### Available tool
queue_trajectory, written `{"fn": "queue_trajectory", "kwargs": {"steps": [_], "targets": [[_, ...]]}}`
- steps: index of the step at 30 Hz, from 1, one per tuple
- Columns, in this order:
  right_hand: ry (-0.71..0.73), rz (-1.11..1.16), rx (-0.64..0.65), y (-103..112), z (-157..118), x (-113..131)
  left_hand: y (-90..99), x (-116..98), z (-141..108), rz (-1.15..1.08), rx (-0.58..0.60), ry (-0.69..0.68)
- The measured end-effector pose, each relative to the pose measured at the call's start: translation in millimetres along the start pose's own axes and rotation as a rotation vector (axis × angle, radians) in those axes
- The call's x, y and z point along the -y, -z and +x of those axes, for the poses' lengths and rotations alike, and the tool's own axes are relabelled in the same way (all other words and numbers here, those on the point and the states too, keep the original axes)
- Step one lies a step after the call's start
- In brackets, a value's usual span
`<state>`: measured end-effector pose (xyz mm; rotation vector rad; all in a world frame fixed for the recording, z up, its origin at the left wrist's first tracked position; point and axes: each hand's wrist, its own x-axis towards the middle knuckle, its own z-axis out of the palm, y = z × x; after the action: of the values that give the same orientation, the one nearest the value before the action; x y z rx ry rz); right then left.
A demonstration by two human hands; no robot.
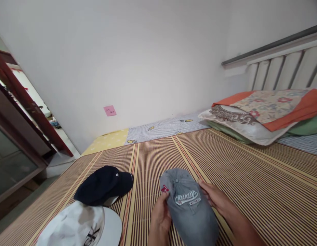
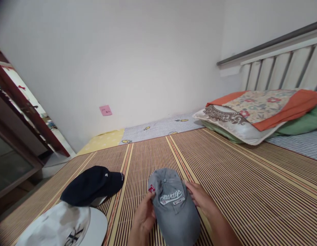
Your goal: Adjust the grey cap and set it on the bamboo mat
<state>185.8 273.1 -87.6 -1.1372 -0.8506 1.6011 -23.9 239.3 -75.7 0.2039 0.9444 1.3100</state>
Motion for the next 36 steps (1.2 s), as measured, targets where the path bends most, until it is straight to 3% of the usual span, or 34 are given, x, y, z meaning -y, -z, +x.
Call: {"fn": "queue_trajectory", "kwargs": {"steps": [4,8,14,18,22,25,28,36], "targets": [[0.121,0.002,0.102,-5,-2,2,-4.8,-7,-7,-0.1,0.093,0.089],[0.241,-0.37,-0.04,7,16,-12,1.0,-4,-1,-0.159,0.081,0.102],[0.422,-0.64,-0.269,18,25,-14,4.7,3,11,-0.107,-0.021,0.083],[0.634,-0.738,-0.273,-5,12,2,0.3,2,6,-0.105,-0.008,0.113],[0.824,-1.004,-0.136,-40,-2,21,-4.9,-1,-2,-0.099,0.036,0.114],[0.729,-1.223,-0.027,-59,-4,31,-6.7,-2,-6,-0.102,0.091,0.122],[0.625,-1.272,0.027,-67,3,35,-6.1,-1,-8,-0.1,0.158,0.136],[0.605,-1.216,0.183,-56,16,40,-1.3,0,-4,-0.054,0.245,0.104]]}}
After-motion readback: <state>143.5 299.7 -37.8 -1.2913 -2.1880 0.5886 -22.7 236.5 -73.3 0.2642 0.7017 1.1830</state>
